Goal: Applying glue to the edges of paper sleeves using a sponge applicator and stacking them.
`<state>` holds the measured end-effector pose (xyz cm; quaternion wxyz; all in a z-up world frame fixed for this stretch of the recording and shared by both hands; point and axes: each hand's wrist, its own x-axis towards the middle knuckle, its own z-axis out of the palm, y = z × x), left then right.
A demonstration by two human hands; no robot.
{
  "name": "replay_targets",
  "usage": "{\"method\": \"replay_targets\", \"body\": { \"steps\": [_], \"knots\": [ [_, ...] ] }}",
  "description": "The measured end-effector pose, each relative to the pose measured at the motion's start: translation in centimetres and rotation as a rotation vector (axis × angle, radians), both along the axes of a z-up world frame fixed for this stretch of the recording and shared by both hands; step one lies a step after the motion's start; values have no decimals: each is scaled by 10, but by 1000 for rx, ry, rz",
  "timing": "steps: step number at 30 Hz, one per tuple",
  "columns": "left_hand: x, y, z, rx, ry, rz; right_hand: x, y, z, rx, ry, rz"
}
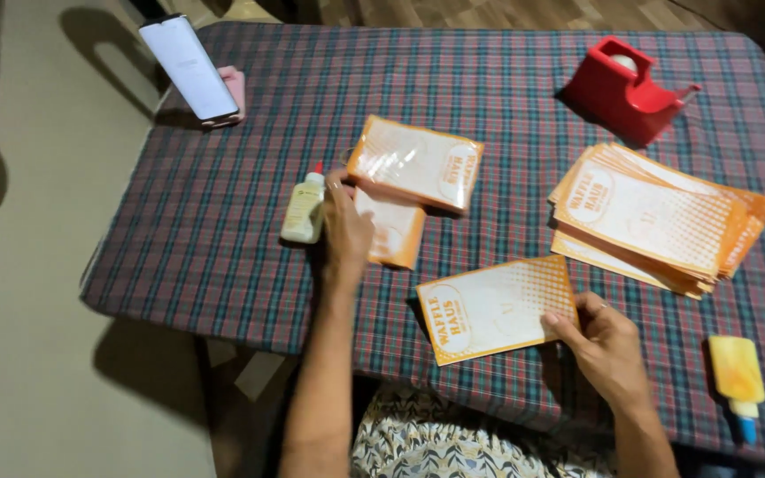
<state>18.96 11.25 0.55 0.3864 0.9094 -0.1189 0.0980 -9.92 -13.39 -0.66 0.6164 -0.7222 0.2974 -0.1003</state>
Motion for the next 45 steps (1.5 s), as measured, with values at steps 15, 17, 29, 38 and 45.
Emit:
{"method": "replay_targets", "body": {
  "steps": [15,17,29,38,45],
  "knots": [
    [-45,-26,45,63,-509,-209,54,27,-5,-198,-62,212],
    [-68,-27,42,-10,-509,-287,70,32,14,-322,-54,240],
    [-159,-37,-9,628,-313,-533,33,-86,32,-1362,219,106],
    [-163,-51,-16,739,-271,-416,14,-100,26,-1447,-27,180],
    [-178,-64,20,298,-298,-494,16,-94,24,-1580,-188,-27]
  ]
}}
